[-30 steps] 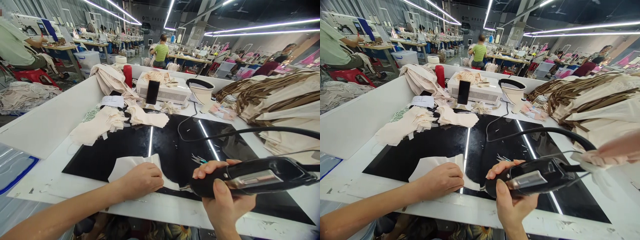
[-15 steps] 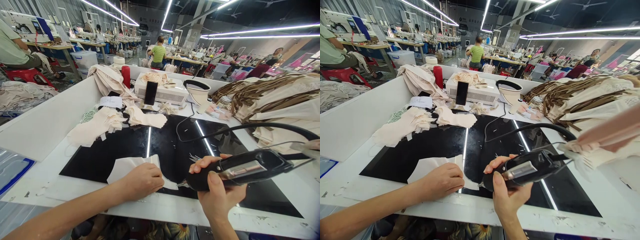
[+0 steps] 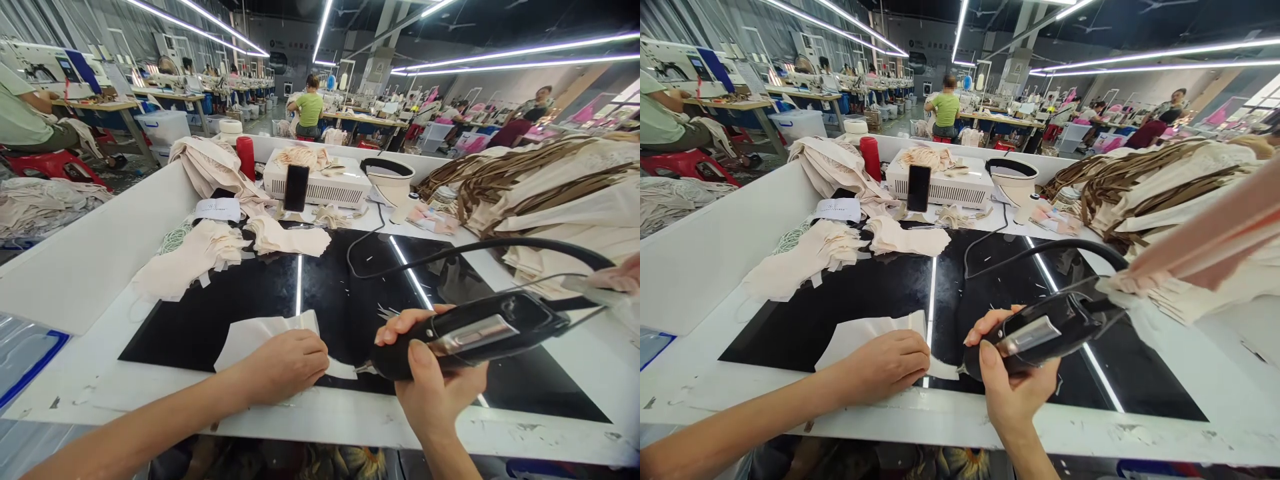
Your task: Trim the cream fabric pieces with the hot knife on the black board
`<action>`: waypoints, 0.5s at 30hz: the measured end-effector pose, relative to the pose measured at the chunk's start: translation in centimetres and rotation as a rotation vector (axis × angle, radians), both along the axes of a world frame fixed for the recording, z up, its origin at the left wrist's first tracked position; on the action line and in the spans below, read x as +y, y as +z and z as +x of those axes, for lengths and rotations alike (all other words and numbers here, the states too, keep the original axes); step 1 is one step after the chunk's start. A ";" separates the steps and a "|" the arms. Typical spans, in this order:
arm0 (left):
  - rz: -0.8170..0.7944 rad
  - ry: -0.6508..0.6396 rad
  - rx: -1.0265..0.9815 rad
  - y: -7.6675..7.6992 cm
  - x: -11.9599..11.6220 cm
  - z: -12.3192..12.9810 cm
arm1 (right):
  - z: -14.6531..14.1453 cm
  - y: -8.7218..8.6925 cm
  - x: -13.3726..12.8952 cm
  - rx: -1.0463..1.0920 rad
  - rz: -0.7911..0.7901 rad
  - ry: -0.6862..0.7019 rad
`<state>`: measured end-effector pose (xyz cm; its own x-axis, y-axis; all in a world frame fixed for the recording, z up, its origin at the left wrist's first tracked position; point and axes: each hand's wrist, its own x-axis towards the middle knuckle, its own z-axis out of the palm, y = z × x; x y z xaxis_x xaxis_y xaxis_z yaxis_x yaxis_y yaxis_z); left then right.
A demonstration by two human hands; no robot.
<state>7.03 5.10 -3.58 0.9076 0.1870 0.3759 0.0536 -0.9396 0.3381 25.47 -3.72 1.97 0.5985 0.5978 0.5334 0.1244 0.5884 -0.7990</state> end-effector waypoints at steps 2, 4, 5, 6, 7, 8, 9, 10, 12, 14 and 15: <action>0.001 0.007 -0.005 0.2 0.0 -0.1 | 0.0 0.0 0.0 -0.004 -0.001 0.001; 0.013 0.003 -0.012 0.3 0.0 -0.3 | 0.0 0.0 0.1 -0.007 -0.002 -0.002; 0.018 -0.001 -0.013 0.3 0.0 -0.3 | -0.1 0.0 0.1 -0.007 -0.001 -0.003; 0.020 -0.004 -0.014 0.3 0.0 -0.4 | -0.1 -0.1 0.1 -0.006 0.000 -0.002; 0.020 -0.005 -0.014 0.3 0.0 -0.5 | -0.1 -0.1 0.1 -0.003 0.001 0.001; 0.016 -0.004 -0.013 0.2 0.0 -0.5 | -0.1 -0.1 0.2 0.000 0.004 0.005; 0.013 -0.004 -0.016 0.2 0.1 -0.5 | -0.1 -0.1 0.2 0.004 0.007 0.011; 0.012 -0.004 -0.022 0.1 0.1 -0.6 | -0.1 -0.2 0.2 0.008 0.010 0.015; 0.012 -0.007 -0.038 0.1 0.1 -0.6 | -0.2 -0.2 0.2 0.018 0.012 0.022; 0.014 -0.012 -0.058 0.0 0.1 -0.5 | -0.2 -0.3 0.2 0.031 0.009 0.028; 0.016 -0.016 -0.070 0.0 0.1 -0.5 | -0.3 -0.3 0.1 0.038 0.005 0.030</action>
